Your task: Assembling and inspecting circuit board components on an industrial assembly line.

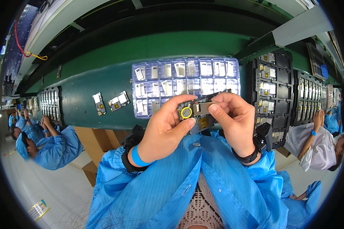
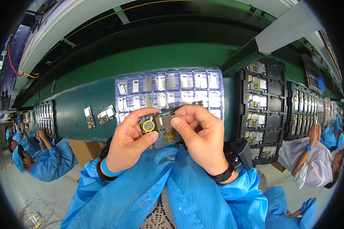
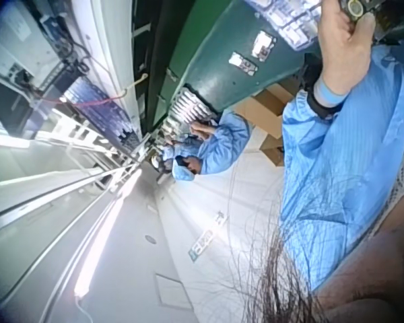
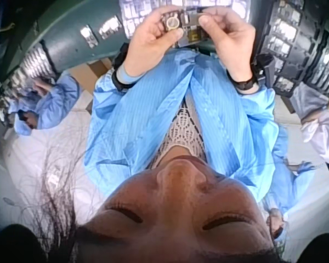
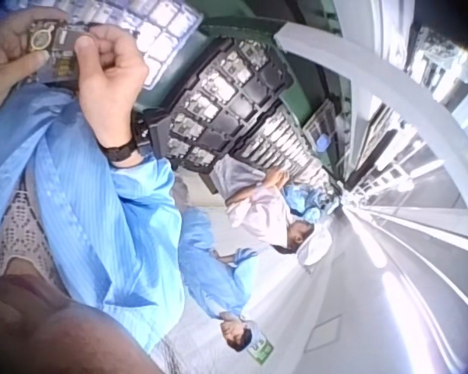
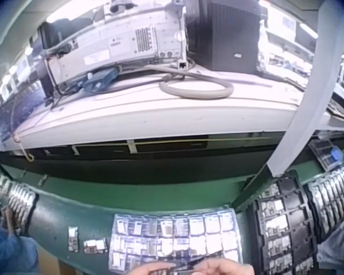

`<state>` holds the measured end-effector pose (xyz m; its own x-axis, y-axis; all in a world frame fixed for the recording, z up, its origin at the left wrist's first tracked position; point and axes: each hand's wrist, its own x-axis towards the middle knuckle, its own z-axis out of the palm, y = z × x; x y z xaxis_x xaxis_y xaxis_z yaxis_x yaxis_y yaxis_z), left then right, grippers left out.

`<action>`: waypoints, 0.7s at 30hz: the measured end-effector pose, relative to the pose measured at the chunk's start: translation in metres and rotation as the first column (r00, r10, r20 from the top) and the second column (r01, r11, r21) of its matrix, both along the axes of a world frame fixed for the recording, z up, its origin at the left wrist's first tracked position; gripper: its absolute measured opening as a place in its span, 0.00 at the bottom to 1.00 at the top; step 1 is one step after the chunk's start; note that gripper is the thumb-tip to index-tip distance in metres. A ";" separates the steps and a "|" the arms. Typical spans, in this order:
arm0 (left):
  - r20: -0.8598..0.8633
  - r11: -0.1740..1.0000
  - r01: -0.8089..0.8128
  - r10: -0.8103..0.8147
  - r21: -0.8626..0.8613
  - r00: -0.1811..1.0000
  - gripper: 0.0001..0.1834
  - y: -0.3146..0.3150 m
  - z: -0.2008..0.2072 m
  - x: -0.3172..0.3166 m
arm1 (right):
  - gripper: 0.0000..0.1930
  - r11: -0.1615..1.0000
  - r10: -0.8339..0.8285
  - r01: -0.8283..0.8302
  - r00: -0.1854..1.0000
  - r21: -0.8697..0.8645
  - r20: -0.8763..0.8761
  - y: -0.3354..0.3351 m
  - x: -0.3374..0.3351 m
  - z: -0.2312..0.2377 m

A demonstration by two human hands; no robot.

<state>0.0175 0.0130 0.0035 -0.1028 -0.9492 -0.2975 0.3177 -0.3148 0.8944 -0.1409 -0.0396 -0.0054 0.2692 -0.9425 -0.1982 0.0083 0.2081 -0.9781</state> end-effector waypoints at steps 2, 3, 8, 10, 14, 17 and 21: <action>0.001 1.000 -0.006 0.006 0.004 1.000 0.22 -0.002 0.002 -0.001 | 0.06 1.000 -0.007 0.007 1.000 -0.006 -0.009 -0.001 0.001 0.000; 0.002 1.000 -0.014 0.014 0.009 1.000 0.22 -0.002 0.003 -0.001 | 0.06 1.000 -0.012 0.012 1.000 -0.011 -0.017 -0.001 0.001 0.000; -0.014 0.999 -0.016 0.017 0.035 1.000 0.22 -0.002 0.002 -0.001 | 0.05 0.993 -0.036 0.023 0.993 -0.119 -0.109 0.000 0.001 0.000; -0.003 0.999 -0.012 0.012 0.035 1.000 0.22 -0.003 0.002 0.000 | 0.04 0.989 -0.050 0.032 0.991 -0.141 -0.125 -0.001 0.001 0.002; 0.016 1.000 -0.004 0.004 0.023 1.000 0.23 -0.003 0.001 -0.001 | 0.03 0.991 -0.022 0.003 0.990 -0.133 -0.139 -0.003 0.000 0.001; 0.011 1.000 -0.007 0.006 0.011 1.000 0.23 -0.003 0.000 -0.002 | 0.03 0.992 -0.011 -0.003 0.994 -0.129 -0.110 -0.003 -0.003 -0.002; 0.008 1.000 0.011 -0.011 0.025 1.000 0.22 -0.003 0.002 -0.001 | 0.04 0.994 -0.014 0.004 0.996 -0.107 -0.087 -0.003 -0.002 -0.002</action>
